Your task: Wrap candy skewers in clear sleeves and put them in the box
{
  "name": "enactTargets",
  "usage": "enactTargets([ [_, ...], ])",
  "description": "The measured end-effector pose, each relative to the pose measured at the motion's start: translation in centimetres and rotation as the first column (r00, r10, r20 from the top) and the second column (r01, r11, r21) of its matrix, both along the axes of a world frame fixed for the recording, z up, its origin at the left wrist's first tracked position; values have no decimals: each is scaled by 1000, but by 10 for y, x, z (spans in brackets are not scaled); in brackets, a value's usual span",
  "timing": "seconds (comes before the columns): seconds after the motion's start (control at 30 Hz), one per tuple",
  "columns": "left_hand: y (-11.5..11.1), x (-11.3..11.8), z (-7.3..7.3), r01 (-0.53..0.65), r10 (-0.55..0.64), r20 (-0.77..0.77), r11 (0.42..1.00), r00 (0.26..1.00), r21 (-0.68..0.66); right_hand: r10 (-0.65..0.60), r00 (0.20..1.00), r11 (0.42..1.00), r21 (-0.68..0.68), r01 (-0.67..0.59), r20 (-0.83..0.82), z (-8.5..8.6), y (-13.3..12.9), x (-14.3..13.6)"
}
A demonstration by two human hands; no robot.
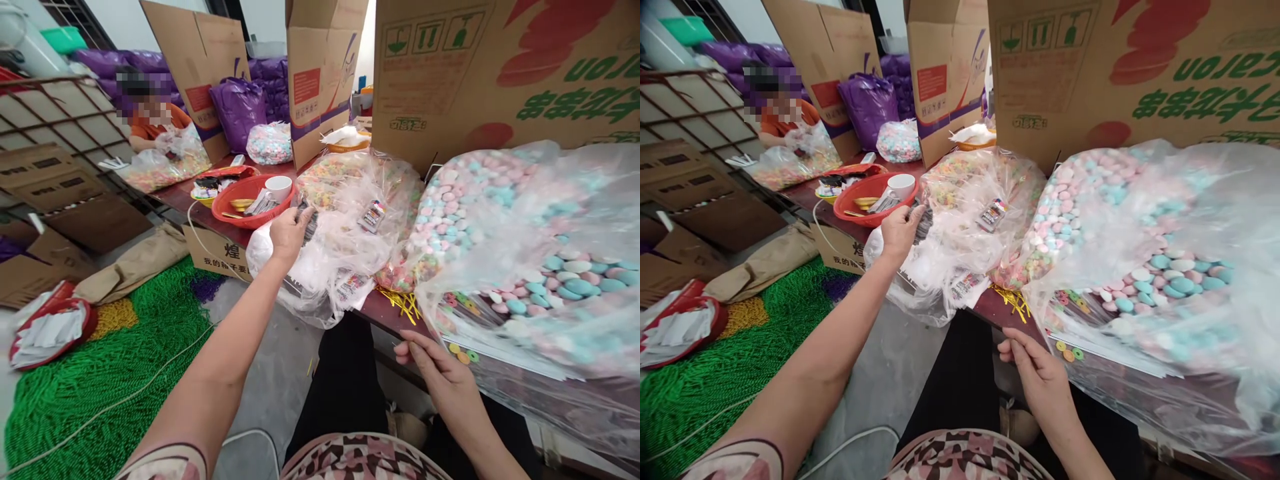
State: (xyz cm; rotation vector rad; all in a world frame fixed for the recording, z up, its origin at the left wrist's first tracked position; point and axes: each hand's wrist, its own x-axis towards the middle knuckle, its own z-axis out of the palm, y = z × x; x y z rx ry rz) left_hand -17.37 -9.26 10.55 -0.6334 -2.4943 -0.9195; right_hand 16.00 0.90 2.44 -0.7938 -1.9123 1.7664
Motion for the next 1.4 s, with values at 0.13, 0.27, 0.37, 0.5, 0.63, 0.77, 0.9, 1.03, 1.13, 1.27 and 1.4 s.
enactTargets([
  [0.13, 3, 78, 15, 334, -334, -27, 943, 942, -8, 20, 997, 997, 81, -14, -72, 25, 3, -12],
  [0.27, 14, 171, 5, 696, -758, 387, 644, 525, 316, 15, 990, 978, 209, 14, -138, 44, 6, -21],
  [0.37, 27, 224, -15, 443, -787, 616, 561, 25, 699, -49, 988, 984, 164, 73, -146, 45, 9, -17],
  [0.5, 38, 261, -36, 292, -820, 554, 570, 144, 768, -117, 984, 990, 66, 127, -136, 39, 13, -7],
  [0.63, 34, 273, -43, 552, -824, 419, 567, 382, 612, -193, 970, 979, 29, 199, -148, 41, 14, -1],
  [0.77, 28, 271, -44, 789, -845, 201, 535, 496, 301, -317, 941, 941, -159, 297, -120, 55, 18, -4],
  [0.9, 28, 260, -47, 741, -732, -125, 669, 669, 50, -390, 905, 860, -420, 291, -171, 60, 15, -13],
  [1.03, 32, 251, -62, 697, -700, -43, 699, 712, 158, -331, 900, 862, -478, 167, -283, 48, -6, -21],
  [1.13, 31, 250, -70, 606, -670, 23, 685, 742, 404, -167, 924, 924, -382, 25, -344, 41, -22, -22],
  [1.27, 21, 250, -59, 358, -614, 238, 685, 752, 634, 114, 940, 977, -138, -166, -321, 42, -30, -19],
  [1.4, 12, 229, -38, 153, -602, 426, 679, 675, 718, 285, 918, 958, 52, -282, -277, 41, -39, -14],
])
